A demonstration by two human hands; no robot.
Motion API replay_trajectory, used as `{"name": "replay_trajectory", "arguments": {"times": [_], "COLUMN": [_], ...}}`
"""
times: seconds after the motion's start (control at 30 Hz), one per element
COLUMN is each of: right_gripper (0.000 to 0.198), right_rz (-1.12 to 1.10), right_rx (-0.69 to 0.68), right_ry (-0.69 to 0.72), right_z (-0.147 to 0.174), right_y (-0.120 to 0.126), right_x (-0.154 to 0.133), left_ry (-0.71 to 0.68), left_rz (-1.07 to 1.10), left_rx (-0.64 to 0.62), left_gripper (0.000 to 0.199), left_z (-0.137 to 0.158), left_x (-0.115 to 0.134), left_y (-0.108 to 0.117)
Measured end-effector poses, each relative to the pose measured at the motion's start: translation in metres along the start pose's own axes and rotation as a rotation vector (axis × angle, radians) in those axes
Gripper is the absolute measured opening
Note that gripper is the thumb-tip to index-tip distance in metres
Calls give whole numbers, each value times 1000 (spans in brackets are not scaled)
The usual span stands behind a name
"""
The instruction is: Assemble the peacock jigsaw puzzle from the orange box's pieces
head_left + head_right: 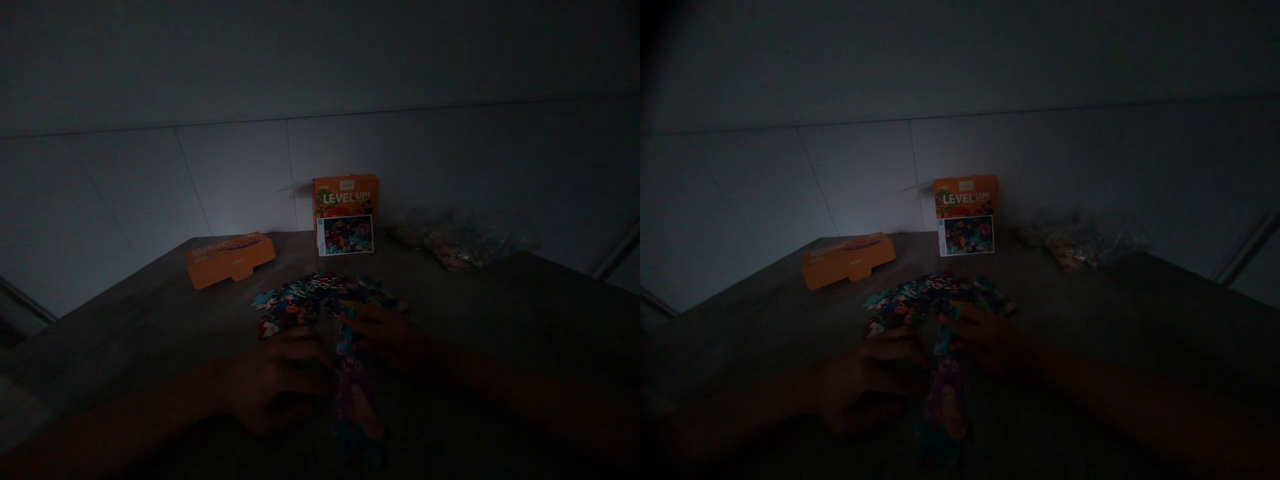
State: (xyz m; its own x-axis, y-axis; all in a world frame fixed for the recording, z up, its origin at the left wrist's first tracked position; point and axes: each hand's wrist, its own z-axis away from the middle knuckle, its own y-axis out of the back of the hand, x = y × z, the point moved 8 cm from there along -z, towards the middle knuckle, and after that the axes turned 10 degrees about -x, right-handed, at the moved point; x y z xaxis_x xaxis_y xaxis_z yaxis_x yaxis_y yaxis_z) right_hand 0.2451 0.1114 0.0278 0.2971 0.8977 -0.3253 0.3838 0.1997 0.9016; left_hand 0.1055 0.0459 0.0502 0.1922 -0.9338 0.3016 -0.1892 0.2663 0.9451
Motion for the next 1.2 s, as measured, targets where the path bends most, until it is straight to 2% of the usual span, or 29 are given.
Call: {"name": "replay_trajectory", "arguments": {"times": [0.3, 0.63, 0.83, 1.0, 1.2], "right_gripper": [43, 36, 18, 31, 16], "right_rz": [-45, -22, -25, -8, -82], "right_rx": [-78, -9, 21, 70, -77], "right_ry": [31, 8, 22, -3, 12], "right_z": [-3, -1, -1, 4, 0], "right_y": [-1, 6, 7, 11, 6], "right_x": [-10, -13, -13, -11, -17], "left_ry": [-20, -15, -3, 26, 31], "left_rz": [-80, -60, -50, -37, -31], "left_rx": [11, -14, -32, -29, -41], "left_gripper": [38, 38, 37, 38, 41], "left_z": [0, -3, -5, -2, -1], "left_x": [5, 4, 4, 2, 1], "left_y": [1, 3, 1, 1, -1]}}
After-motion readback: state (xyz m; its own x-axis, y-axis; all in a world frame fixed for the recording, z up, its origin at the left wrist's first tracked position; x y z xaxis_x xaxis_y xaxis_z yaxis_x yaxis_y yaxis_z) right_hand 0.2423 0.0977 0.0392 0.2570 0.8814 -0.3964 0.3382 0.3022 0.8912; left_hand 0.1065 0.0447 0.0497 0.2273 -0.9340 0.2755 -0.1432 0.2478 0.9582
